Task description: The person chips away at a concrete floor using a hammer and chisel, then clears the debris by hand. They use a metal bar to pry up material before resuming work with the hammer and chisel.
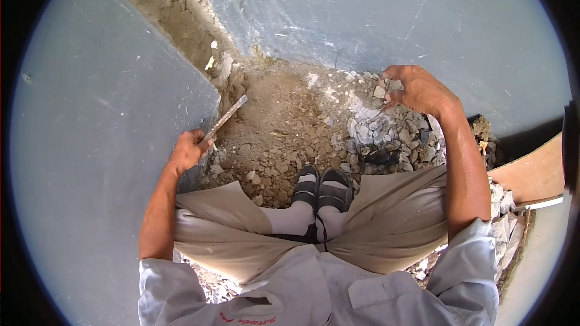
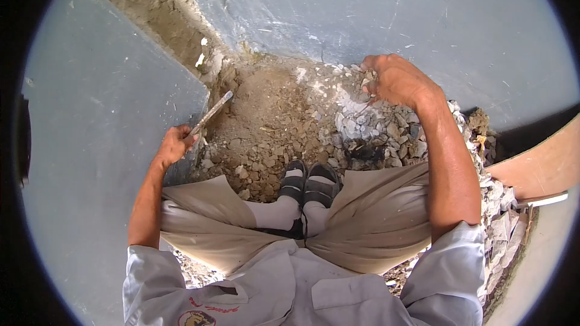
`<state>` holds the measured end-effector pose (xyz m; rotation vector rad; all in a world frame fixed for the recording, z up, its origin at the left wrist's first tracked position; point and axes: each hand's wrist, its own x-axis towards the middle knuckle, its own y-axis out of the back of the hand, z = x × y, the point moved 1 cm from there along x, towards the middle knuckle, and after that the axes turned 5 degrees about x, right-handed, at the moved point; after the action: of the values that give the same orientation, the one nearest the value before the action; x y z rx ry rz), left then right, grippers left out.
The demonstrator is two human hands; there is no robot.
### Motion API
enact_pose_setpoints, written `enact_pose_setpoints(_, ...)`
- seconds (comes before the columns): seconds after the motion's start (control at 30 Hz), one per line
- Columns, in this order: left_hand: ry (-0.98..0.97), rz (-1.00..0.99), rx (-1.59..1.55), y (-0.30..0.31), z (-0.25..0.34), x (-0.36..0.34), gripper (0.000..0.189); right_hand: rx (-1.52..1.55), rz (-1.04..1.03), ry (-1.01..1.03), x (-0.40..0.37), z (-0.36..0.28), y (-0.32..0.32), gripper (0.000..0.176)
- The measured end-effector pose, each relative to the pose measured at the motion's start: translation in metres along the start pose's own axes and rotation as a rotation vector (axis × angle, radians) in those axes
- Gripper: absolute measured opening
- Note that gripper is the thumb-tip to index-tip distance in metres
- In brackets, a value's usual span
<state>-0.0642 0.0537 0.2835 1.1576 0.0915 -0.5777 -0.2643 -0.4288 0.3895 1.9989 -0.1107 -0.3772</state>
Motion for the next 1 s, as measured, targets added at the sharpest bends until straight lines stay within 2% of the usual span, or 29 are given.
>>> enact_pose_setpoints(0.2, 0.003, 0.007, -0.038, 0.002, 0.001, -0.002, 0.025, 0.016, 0.07, -0.027, -0.003, 0.007, 0.013, 0.04)
enact_pose_setpoints(0.3, -0.033, 0.01, -0.038, 0.002, -0.003, -0.001, 0.024, 0.007, 0.253, 0.06, 0.001, 0.016, 0.012, 0.037)
enact_pose_setpoints(0.4, 0.015, 0.004, -0.04, 0.003, -0.002, -0.003, 0.024, -0.028, 0.295, -0.004, 0.001, 0.009, 0.021, 0.033)
enact_pose_setpoints(0.5, 0.021, -0.001, -0.095, 0.004, 0.001, -0.008, 0.024, 0.07, 0.339, 0.096, 0.003, 0.017, 0.014, 0.029)
enact_pose_setpoints(0.6, 0.067, -0.002, -0.149, 0.007, 0.008, -0.015, 0.024, 0.032, 0.228, 0.098, 0.007, 0.013, 0.011, 0.025)
enact_pose_setpoints(0.7, 0.064, 0.003, -0.145, 0.009, 0.01, -0.016, 0.022, 0.033, -0.036, -0.065, 0.005, -0.005, -0.002, 0.023)
enact_pose_setpoints(0.8, 0.017, 0.023, -0.081, 0.007, 0.002, -0.011, 0.022, 0.012, -0.054, 0.089, 0.005, 0.004, -0.032, 0.024)
enact_pose_setpoints(0.9, -0.067, 0.011, 0.018, 0.003, -0.011, -0.004, 0.021, 0.023, -0.111, 0.085, 0.005, -0.007, -0.028, 0.029)
enact_pose_setpoints(1.0, 0.004, -0.011, 0.09, 0.004, -0.002, -0.009, 0.025, 0.107, -0.134, 0.081, 0.007, -0.009, -0.031, 0.035)
